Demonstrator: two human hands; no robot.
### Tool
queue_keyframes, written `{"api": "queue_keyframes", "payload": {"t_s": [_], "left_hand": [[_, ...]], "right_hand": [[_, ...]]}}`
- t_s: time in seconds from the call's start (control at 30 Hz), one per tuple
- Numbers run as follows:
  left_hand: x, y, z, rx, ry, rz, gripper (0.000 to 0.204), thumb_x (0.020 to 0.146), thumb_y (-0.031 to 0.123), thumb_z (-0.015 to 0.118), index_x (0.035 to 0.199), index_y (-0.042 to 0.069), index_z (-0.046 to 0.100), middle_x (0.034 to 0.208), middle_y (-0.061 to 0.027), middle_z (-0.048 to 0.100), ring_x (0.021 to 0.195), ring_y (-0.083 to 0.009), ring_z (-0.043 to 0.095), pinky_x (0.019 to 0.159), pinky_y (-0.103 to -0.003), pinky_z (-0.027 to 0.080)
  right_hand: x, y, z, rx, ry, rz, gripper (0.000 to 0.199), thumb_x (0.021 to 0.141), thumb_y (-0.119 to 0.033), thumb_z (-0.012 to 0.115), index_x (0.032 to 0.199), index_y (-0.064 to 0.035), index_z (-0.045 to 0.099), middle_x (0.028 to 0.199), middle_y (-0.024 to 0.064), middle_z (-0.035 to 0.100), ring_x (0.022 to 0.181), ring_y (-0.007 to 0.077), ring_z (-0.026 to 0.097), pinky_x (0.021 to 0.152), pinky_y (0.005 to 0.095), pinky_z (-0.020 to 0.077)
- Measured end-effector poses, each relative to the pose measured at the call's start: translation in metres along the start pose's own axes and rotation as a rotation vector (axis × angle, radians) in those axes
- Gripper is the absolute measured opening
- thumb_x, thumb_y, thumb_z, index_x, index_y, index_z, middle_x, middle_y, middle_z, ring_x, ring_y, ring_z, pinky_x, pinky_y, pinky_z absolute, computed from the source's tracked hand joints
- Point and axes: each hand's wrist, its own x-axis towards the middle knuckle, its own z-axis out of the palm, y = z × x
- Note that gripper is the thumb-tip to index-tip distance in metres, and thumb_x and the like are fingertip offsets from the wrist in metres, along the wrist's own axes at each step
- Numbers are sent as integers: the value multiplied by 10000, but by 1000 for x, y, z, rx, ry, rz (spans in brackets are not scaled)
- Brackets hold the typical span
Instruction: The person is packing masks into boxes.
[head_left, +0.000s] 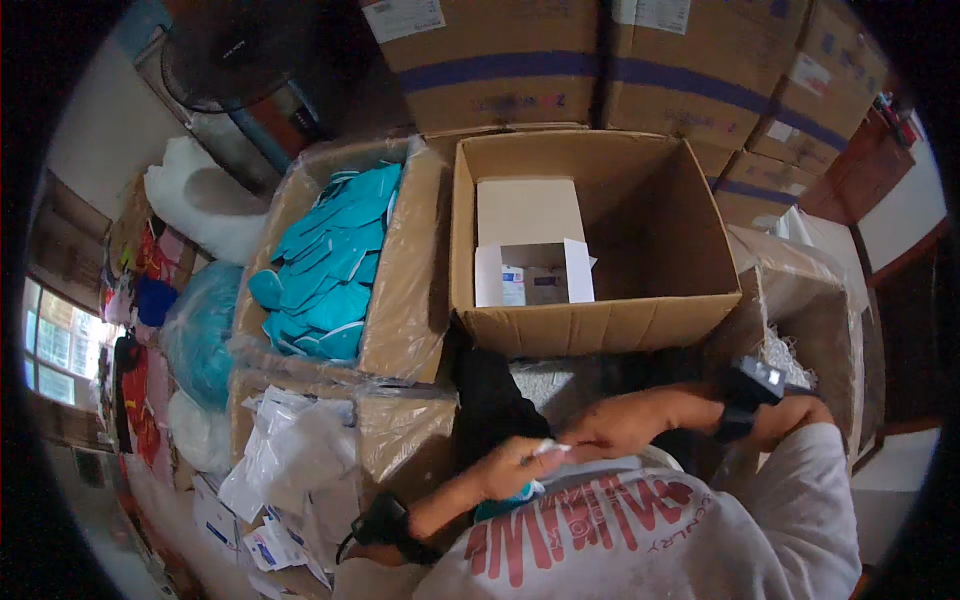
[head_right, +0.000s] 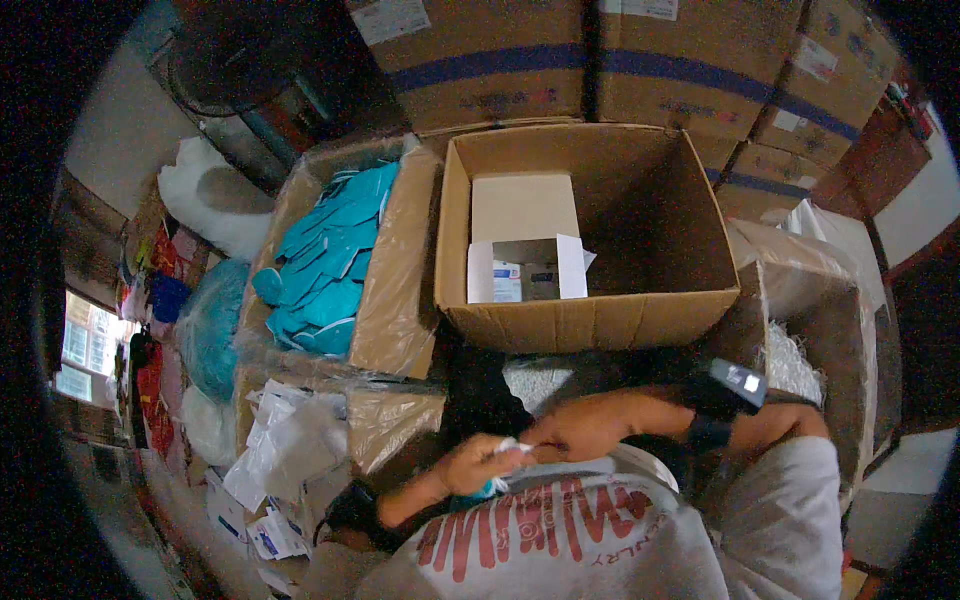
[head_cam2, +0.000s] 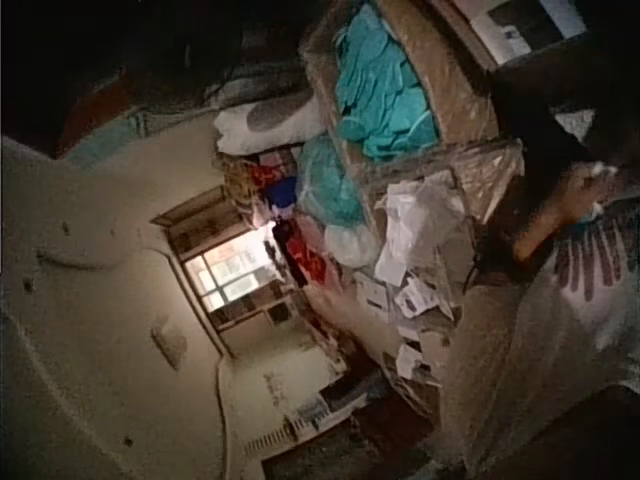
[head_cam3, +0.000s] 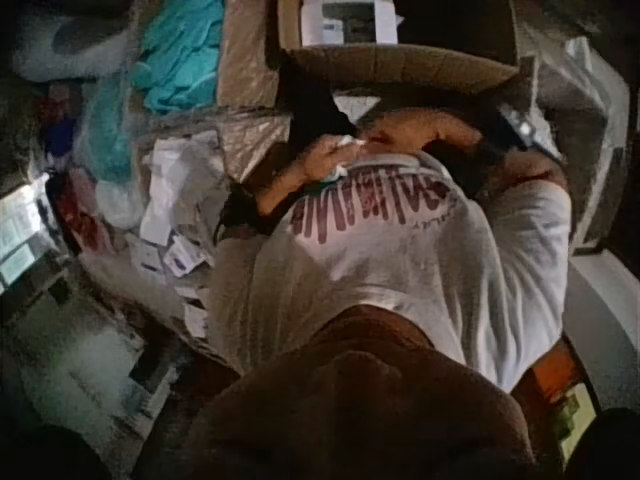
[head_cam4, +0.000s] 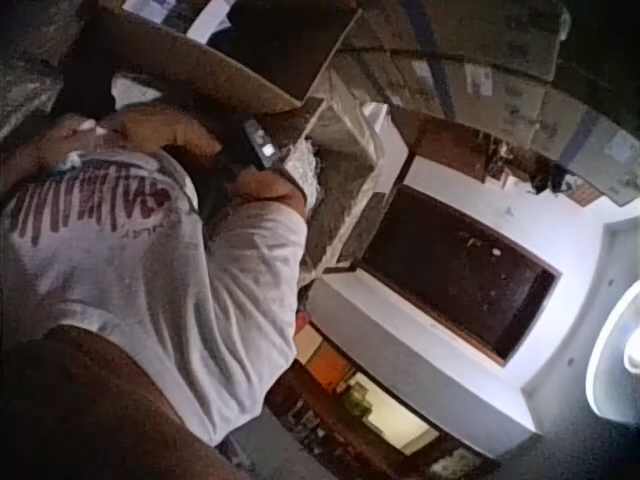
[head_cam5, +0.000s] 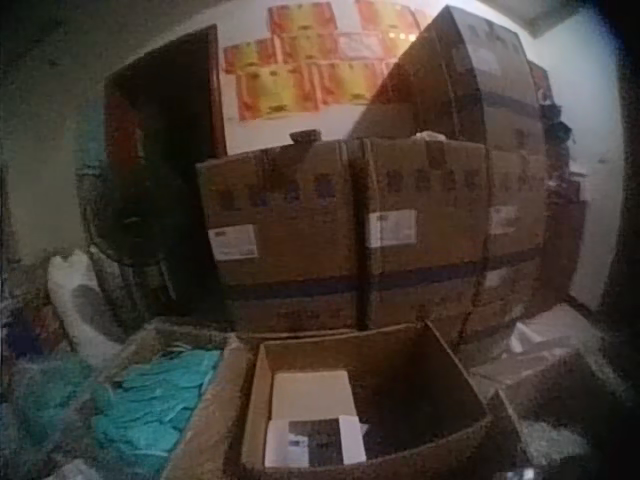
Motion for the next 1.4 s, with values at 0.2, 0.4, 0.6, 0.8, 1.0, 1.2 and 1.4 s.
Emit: {"api": "queue_keyframes", "payload": {"t_s": [0.2,0.4,0.6,0.8,1.0,1.2,1.4], "left_hand": [[3,-30,27,130,-215,185,329,874,317,481,920,5,575,824,-165,579,767,-251,562,683,-336,420],[2,-24,33,190,-117,200,362,860,347,491,809,-7,547,749,-169,540,724,-290,541,648,-360,408],[6,-14,26,184,-221,325,311,805,273,535,691,-7,462,646,-150,450,643,-305,485,588,-379,374],[7,-27,38,259,-136,475,283,777,247,557,681,1,454,641,-137,437,627,-300,475,579,-380,373],[-5,-6,30,187,3,60,271,830,255,554,869,-12,567,750,-134,565,693,-281,550,645,-338,432],[23,-3,-20,341,431,-92,306,784,297,610,953,42,594,794,-162,620,722,-301,601,656,-341,450],[30,-6,-54,709,521,-11,303,772,300,620,847,7,606,857,-169,583,795,-338,557,676,-359,438]], "right_hand": [[-55,-7,-8,195,-366,160,297,927,-286,370,945,-12,482,831,145,548,761,188,491,713,339,395],[-123,10,-18,404,-356,239,316,938,-324,339,844,-41,443,712,39,432,702,130,403,677,277,371],[-138,48,0,663,-507,336,349,933,-373,333,836,-55,441,760,4,427,718,109,382,674,253,364],[-166,44,1,577,-416,439,353,919,-399,366,825,-84,496,730,-4,459,702,87,409,634,239,369],[-193,62,1,382,-158,650,336,927,-347,368,852,-54,513,691,-2,477,645,105,447,598,256,401],[-87,157,52,864,453,399,236,896,-271,441,932,-62,545,726,16,523,647,107,485,606,270,435],[3,203,66,1007,774,555,311,874,-315,492,1065,-77,558,938,26,565,857,115,498,732,297,423]]}}
